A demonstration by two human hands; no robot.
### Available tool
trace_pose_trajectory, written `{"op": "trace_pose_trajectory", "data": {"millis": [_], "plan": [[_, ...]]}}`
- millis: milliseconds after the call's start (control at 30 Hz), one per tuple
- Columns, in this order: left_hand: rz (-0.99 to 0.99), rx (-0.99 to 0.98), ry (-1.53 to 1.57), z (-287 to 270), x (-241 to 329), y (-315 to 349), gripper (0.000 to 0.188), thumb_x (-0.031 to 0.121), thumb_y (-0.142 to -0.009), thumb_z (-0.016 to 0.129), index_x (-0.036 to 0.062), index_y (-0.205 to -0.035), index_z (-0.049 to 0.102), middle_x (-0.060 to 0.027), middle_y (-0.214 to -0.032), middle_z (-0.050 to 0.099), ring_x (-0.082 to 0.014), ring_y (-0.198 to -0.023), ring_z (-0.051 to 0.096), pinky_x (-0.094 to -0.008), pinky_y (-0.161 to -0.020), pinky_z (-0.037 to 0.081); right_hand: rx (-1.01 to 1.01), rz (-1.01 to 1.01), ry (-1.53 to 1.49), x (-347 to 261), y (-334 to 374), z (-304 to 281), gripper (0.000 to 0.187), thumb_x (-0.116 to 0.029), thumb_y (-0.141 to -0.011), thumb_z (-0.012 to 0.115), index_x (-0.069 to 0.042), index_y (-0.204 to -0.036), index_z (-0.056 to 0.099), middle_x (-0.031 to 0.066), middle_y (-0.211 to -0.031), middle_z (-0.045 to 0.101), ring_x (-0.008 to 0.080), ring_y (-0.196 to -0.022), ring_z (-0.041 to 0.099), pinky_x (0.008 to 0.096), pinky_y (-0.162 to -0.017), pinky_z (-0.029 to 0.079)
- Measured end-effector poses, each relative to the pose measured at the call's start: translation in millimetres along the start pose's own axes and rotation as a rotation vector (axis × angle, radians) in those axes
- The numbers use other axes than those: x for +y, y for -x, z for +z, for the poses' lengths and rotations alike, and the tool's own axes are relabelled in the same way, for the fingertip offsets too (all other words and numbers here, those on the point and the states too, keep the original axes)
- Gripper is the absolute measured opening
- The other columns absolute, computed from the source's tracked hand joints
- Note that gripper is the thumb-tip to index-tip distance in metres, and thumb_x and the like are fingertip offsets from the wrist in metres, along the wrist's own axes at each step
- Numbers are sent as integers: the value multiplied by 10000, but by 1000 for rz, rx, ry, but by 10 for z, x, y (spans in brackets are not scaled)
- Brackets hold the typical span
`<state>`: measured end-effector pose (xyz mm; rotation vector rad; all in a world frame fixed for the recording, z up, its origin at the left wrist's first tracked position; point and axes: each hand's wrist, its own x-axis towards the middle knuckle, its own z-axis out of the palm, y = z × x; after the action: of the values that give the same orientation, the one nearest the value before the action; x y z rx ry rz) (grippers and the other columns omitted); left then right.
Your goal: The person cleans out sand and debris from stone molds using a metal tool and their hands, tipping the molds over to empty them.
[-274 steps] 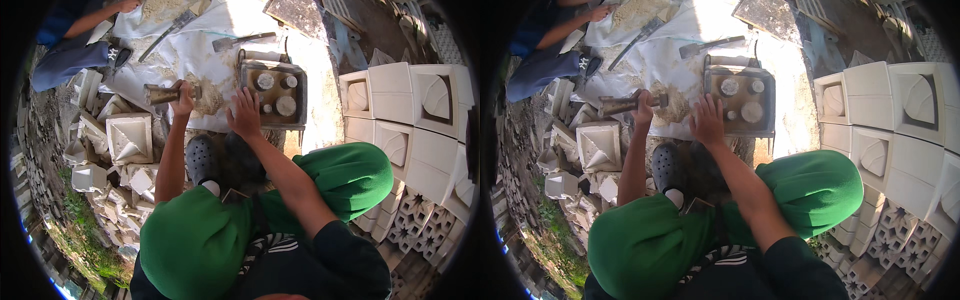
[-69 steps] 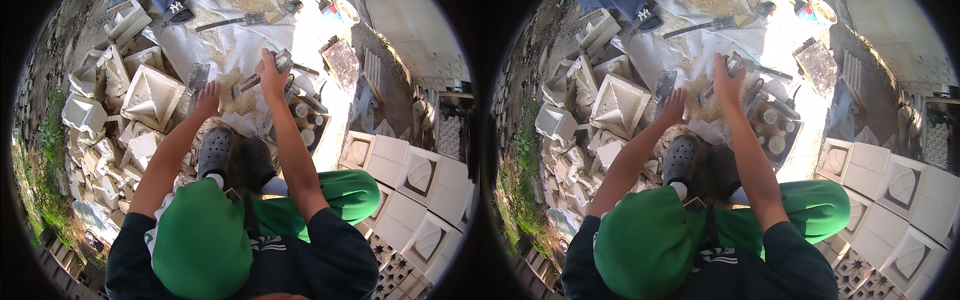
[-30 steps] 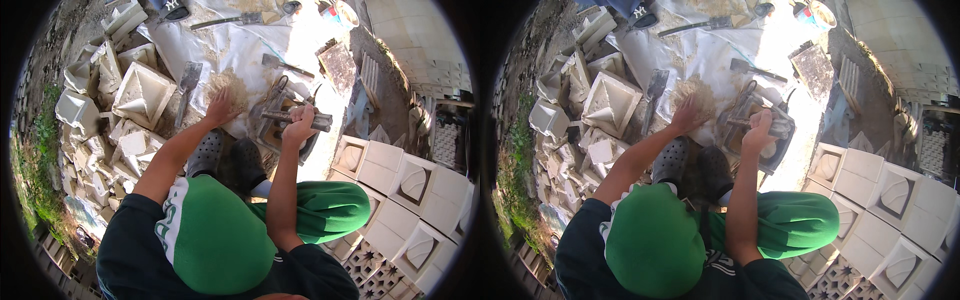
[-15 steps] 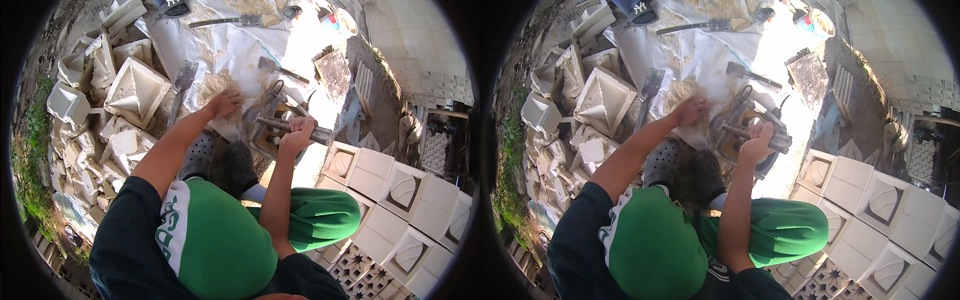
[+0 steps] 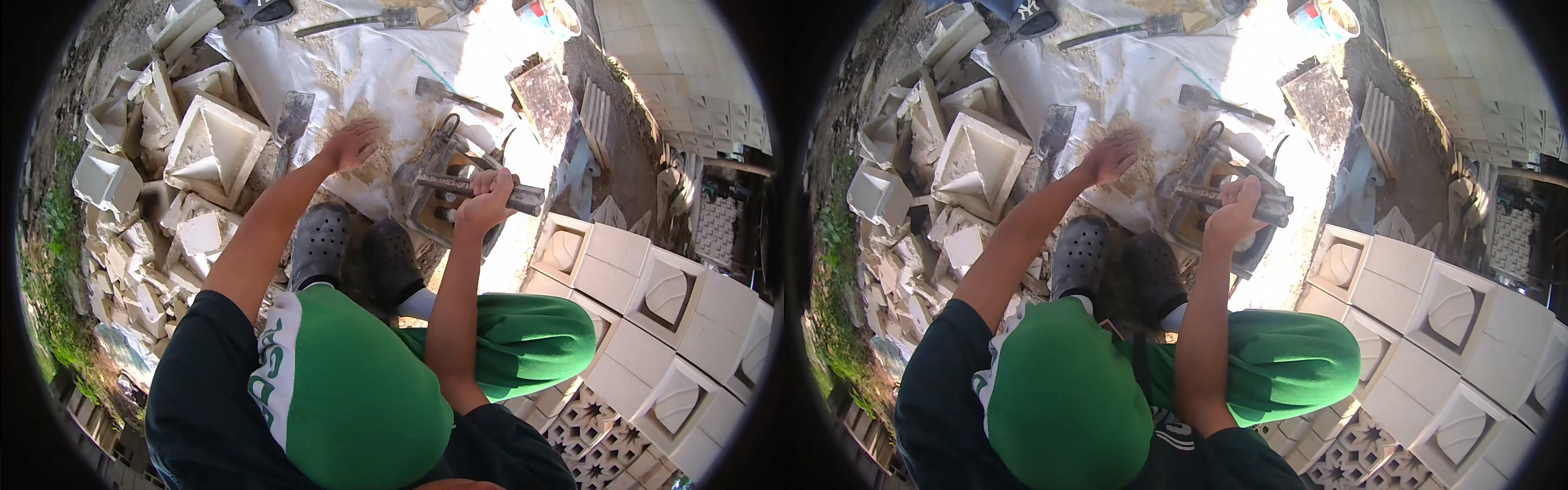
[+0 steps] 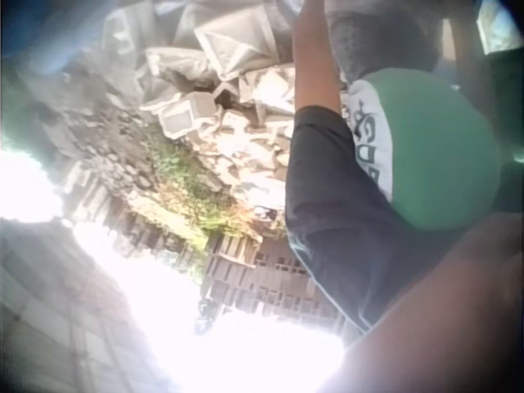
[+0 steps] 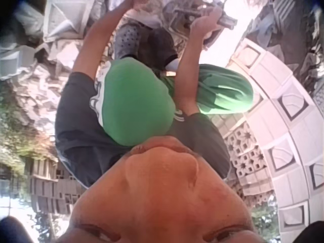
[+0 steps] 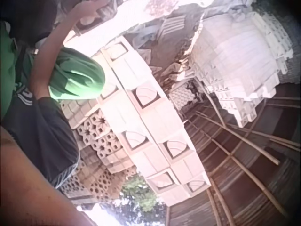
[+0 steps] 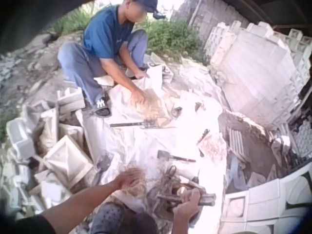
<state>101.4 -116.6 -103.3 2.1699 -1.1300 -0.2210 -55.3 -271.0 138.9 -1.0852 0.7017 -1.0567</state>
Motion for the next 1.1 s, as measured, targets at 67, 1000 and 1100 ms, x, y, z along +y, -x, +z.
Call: {"op": "trace_pose_trajectory", "data": {"millis": [67,1000,1100], "plan": [[143,-73,112,33,44,107,467,344,-916,517,63,-1289,512,-120,-1364,484,-285,-1309,392,-390,-1097,309,10,8,-2,-5,10,-17,291,-66,-871,481,-126,-648,304,-23,-531,317,80,-467,281,257,-474,290],[-1120,549,490,146,637,827,784,357,-815,650,-56,-1374,289,-290,-1312,372,-401,-1234,380,-500,-1027,318,40,-12,-16,-32,-1,31,283,-62,-873,493,-130,-657,323,-22,-548,336,71,-472,288,241,-452,242],[-1317,604,965,-181,554,950,697,313,-820,652,-46,-1337,353,-225,-1222,468,-349,-1105,497,-481,-897,433,52,-13,-39,49,-23,27,237,-38,-866,510,-113,-686,374,-30,-562,360,57,-465,302,231,-432,249]]}}
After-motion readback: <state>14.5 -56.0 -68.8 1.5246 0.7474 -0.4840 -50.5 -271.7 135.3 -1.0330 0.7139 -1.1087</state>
